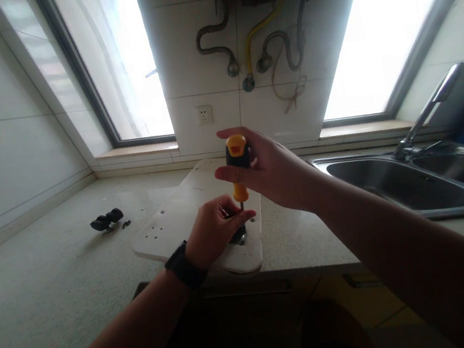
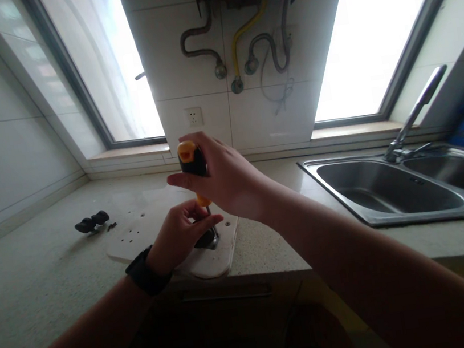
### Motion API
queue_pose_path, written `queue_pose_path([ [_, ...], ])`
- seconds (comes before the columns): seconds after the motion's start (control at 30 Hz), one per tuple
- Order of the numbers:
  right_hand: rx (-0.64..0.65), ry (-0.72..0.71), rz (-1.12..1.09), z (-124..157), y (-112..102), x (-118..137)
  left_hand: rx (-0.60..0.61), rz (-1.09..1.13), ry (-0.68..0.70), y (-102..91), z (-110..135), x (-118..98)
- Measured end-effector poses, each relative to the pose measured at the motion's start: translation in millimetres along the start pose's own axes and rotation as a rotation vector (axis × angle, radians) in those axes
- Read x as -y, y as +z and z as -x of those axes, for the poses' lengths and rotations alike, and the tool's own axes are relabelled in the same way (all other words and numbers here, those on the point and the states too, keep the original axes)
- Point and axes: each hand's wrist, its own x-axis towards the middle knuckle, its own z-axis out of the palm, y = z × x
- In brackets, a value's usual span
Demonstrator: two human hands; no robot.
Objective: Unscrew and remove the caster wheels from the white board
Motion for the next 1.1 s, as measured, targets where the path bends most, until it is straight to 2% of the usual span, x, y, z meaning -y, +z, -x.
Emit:
queue_pose_path([
  [0.13, -0.033, 0.025, -0.057, 1, 0, 1, 0.004, 0.013, -0.014, -1.8, -2, 5],
  [0.3, -0.051, -0.013, -0.073, 0, -3, -6, 0.016, -0.054, 0.023, -5.6, -4, 6],
  [0.5, -0.073, -0.016, -0.059, -1, -3, -6, 0.180, -0.007, -0.008, -9.1, -2, -6],
  [0.67, -0.060, -0.061, 0.067, -1, -4, -5, 0.139, -0.047, 0.019, -10.5, -1, -7],
  [0.97, -0.033, -0.049, -0.099, 1, -3, -12, 0.054, -0.045, -0.004, -6.8, -4, -1],
  [1.1, -0.011, -0.072, -0.042, 2, -3, -6, 0.038, 0.000, -0.016, -3.5, -4, 3],
])
